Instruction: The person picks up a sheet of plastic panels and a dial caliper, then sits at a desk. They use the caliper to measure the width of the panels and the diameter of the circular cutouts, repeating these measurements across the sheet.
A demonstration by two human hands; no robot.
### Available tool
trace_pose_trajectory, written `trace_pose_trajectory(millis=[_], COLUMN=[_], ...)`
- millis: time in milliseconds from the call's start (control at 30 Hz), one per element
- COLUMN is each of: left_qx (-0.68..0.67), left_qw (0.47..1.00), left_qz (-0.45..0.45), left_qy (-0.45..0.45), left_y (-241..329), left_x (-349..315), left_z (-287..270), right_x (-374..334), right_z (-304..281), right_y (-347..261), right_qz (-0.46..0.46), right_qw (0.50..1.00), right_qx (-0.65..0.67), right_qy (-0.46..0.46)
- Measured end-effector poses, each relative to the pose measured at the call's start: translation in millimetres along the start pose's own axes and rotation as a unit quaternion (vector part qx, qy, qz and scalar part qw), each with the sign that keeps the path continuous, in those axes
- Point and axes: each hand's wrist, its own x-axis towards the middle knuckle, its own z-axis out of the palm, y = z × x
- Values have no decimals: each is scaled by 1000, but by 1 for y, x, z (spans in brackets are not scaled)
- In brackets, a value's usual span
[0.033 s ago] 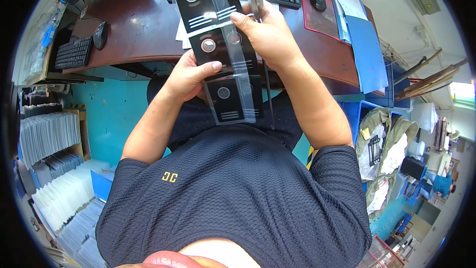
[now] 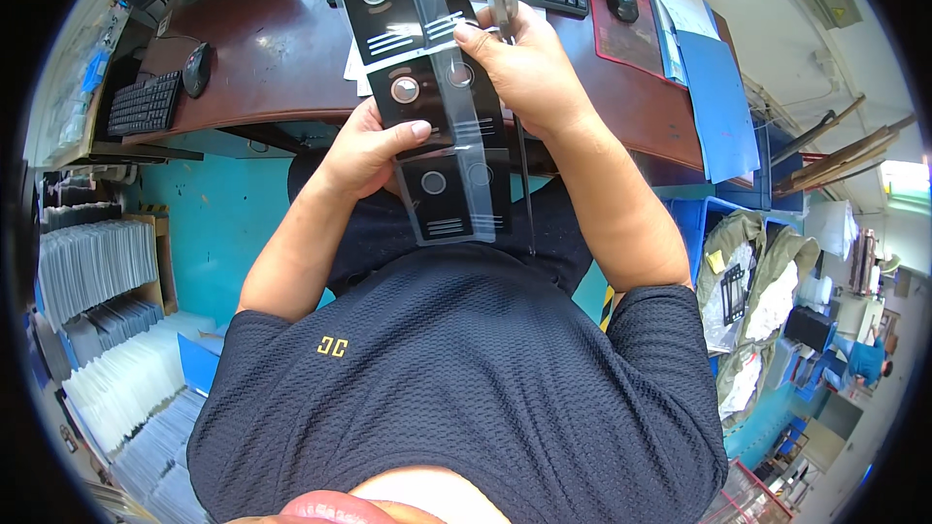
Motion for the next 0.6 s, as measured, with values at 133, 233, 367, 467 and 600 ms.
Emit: trace_pose_trajectory(millis=[133,233,367,467,600], left_qx=[13,-11,-55,-54,-30], left_qw=[1000,1000,997,998,999], left_qz=[-5,1,-14,-6,27], left_qy=[-14,-23,-42,-32,2], left_y=[8,7,11,11,13], left_x=[-2,-3,-5,-6,-6], left_z=[-4,-9,-6,-3,-4], right_x=[-1,2,1,2,3], right_z=[-7,-13,-11,-11,-12], right_y=[-7,-4,0,1,-7], right_qz=[40,54,72,78,88], right_qw=[999,996,995,994,994], right_qx=[-11,-25,-24,-24,-21], right_qy=[-24,-68,-72,-74,-64])
